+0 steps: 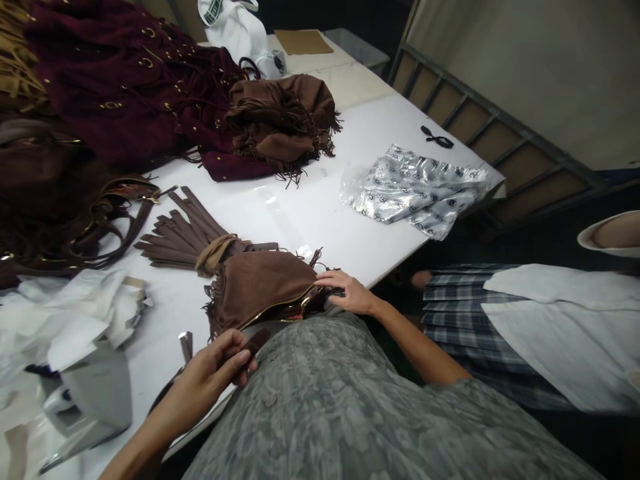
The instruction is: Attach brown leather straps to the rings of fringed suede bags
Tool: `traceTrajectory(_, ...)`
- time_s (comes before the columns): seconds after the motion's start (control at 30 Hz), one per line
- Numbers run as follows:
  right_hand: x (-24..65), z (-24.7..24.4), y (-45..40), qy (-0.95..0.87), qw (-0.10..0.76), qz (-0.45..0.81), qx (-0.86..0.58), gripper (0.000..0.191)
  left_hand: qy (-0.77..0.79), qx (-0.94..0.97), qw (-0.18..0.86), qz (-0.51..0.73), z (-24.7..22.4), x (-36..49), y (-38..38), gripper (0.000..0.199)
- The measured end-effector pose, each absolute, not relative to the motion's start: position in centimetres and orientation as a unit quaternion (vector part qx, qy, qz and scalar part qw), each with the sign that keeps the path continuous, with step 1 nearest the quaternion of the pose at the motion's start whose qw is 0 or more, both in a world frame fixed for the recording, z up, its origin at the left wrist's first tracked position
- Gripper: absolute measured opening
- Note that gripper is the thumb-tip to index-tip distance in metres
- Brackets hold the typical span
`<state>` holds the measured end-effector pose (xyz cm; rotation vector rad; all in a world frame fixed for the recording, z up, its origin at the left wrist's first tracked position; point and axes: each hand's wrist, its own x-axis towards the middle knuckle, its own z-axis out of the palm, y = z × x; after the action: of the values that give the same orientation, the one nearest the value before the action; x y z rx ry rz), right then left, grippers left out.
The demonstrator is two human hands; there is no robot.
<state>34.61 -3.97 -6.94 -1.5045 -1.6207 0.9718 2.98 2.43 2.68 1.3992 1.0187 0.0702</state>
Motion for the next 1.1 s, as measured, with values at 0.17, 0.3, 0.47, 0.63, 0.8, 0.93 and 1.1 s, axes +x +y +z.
traceTrajectory(0.17, 31.2, -7.3, -2.6, -0.677, 0.323, 0.373, -0.546, 0.016, 0.478, 0.614, 0.622, 0.088, 1.9, 5.1, 2.7, 0.035)
traceTrajectory(0.3, 29.2, -5.3, -0.8, -0.631, 0.389, 0.424, -0.52, 0.015, 0.505, 0.638, 0.564, 0.137, 1.8, 6.9, 4.0, 0.039)
traceTrajectory(0.47, 26.5, -0.9, 0.4, -0.533, 0.496, 0.465, -0.503, 0.022, 0.482, 0.688, 0.518, 0.162, 2.9, 8.1, 4.4, 0.03)
traceTrajectory(0.63, 23.9, 0.2, 0.8, -0.378, 0.55, 0.545, -0.506, 0.026, 0.503, 0.694, 0.471, 0.21, 3.7, 8.2, 4.3, 0.03)
traceTrajectory(0.8, 22.8, -0.4, 0.9, -0.242, 0.596, 0.606, -0.468, 0.025, 0.526, 0.671, 0.465, 0.238, 4.0, 8.3, 4.5, 0.032)
traceTrajectory(0.93, 22.4, -0.3, 1.0, -0.214, 0.608, 0.606, -0.466, 0.026, 0.534, 0.638, 0.499, 0.243, 3.6, 8.3, 4.7, 0.03)
traceTrajectory(1.1, 21.5, -0.6, 1.9, -0.117, 0.621, 0.632, -0.448, 0.025, 0.512, 0.672, 0.481, 0.232, 2.6, 7.9, 5.5, 0.032)
